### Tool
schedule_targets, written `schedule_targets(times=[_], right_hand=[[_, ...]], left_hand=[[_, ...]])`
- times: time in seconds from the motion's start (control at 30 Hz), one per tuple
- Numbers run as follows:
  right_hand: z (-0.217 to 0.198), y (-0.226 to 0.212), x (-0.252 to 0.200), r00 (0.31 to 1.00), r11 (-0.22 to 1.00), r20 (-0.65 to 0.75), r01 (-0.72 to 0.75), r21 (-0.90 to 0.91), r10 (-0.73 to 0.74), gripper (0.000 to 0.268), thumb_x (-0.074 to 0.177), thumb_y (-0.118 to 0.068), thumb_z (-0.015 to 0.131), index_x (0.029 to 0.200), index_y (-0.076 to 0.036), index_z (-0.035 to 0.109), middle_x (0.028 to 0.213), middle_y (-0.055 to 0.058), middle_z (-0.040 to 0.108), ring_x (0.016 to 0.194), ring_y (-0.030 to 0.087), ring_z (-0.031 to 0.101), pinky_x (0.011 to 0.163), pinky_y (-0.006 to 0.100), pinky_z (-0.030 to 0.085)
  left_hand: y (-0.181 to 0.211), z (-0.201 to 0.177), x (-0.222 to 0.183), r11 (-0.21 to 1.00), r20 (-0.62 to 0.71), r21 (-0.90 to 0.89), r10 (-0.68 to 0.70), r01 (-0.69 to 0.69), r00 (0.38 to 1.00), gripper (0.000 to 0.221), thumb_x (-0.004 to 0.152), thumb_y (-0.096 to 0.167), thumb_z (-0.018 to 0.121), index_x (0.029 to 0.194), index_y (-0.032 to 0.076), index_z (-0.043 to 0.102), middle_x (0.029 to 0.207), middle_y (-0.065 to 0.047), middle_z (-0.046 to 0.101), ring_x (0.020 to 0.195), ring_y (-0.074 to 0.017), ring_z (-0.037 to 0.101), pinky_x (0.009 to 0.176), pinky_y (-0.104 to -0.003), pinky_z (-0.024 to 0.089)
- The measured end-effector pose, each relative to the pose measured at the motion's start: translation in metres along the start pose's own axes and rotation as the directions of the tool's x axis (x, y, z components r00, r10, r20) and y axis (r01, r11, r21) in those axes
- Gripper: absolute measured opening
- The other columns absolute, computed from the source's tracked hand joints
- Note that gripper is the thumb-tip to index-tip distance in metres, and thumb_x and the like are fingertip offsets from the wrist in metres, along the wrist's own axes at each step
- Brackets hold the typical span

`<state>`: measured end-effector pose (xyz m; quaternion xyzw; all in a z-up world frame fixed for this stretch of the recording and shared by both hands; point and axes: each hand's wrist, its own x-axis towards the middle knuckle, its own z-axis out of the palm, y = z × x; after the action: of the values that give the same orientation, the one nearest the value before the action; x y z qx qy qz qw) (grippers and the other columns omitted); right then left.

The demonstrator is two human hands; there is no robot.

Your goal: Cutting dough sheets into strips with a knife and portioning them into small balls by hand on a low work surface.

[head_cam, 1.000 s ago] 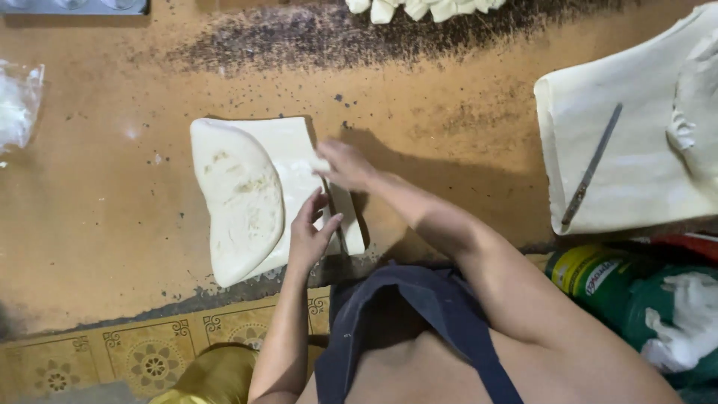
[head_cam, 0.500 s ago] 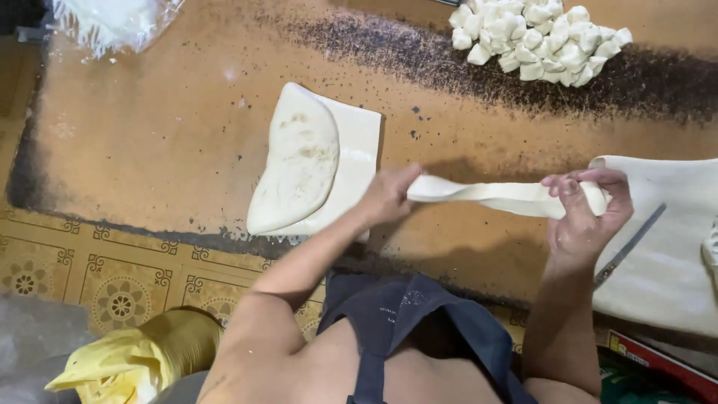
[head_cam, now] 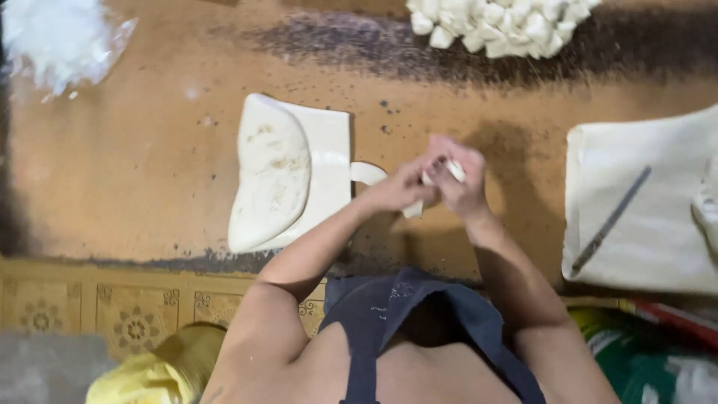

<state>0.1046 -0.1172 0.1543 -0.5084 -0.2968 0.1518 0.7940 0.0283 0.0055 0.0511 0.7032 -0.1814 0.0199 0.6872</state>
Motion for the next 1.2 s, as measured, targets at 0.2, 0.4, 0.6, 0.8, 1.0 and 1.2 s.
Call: schedule_targets(times=[0.2,0.4,0.6,0.8,1.0,1.2], right_hand=[[-0.020,-0.040,0.070,0.897,0.594,0.404,0.426,-0.682,-0.180,0.029,0.101,-0.009,0.070,0.128,0.000,0.068,0.107,0.018,0.063,0.097,0.042,0.067,0.081,0.045,0.054],[-0.063,0.040,0.064,0.894,0.519,0.394,0.446,-0.730,-0.213,0.025,0.102,-0.019,0.068,0.119,-0.002,0.069,0.098,0.017,0.064,0.090,0.040,0.066,0.079,0.048,0.054],[-0.093,0.116,0.029,0.942,0.656,0.178,0.327,-0.680,-0.284,0.027,0.098,-0.035,0.073,0.095,-0.009,0.066,0.080,0.009,0.058,0.067,0.032,0.061,0.056,0.041,0.048],[-0.109,0.080,0.040,0.876,0.252,-0.203,-0.336,-0.907,0.437,0.045,0.087,-0.041,0.078,0.107,-0.006,0.057,0.109,0.025,0.065,0.105,0.047,0.066,0.089,0.058,0.048],[-0.040,0.033,0.016,0.938,0.587,0.331,0.325,-0.742,-0.102,0.035,0.087,-0.026,0.081,0.106,-0.001,0.065,0.120,0.031,0.063,0.107,0.054,0.065,0.088,0.058,0.055],[-0.055,0.070,-0.002,0.937,0.520,0.251,0.344,-0.782,-0.243,0.041,0.094,-0.048,0.075,0.120,-0.016,0.068,0.106,0.006,0.058,0.095,0.031,0.065,0.082,0.043,0.053]], left_hand=[[0.059,-0.061,0.063,0.905,-0.374,0.425,0.139,0.036,0.917,0.085,0.092,0.014,0.072,0.165,0.018,0.029,0.119,-0.025,0.064,0.112,-0.0479,0.064,0.113,-0.062,0.042],[0.013,-0.068,0.086,0.737,-0.205,0.673,0.269,-0.064,0.941,0.034,0.094,0.036,0.072,0.081,0.013,0.050,0.072,-0.005,0.047,0.073,-0.0308,0.058,0.068,-0.042,0.052],[-0.059,-0.034,0.047,0.790,-0.279,0.606,0.099,0.095,0.955,0.021,0.096,0.031,0.057,0.089,0.014,0.067,0.065,-0.005,0.064,0.066,-0.0324,0.068,0.064,-0.040,0.056],[0.024,-0.014,0.047,0.805,0.058,0.555,0.214,-0.209,0.975,0.028,0.103,0.039,0.050,0.091,0.021,0.067,0.073,-0.001,0.055,0.073,-0.0274,0.062,0.070,-0.041,0.051],[0.060,-0.044,0.052,0.846,-0.138,0.520,-0.058,0.122,0.989,0.119,0.064,-0.022,0.065,0.166,0.009,0.011,0.163,-0.037,0.001,0.130,-0.0612,0.050,0.108,-0.057,0.055],[0.009,-0.011,0.030,0.996,-0.415,0.064,-0.023,0.055,0.909,0.026,0.093,0.028,0.073,0.117,0.017,0.075,0.101,-0.002,0.066,0.097,-0.0152,0.063,0.090,-0.031,0.051]])
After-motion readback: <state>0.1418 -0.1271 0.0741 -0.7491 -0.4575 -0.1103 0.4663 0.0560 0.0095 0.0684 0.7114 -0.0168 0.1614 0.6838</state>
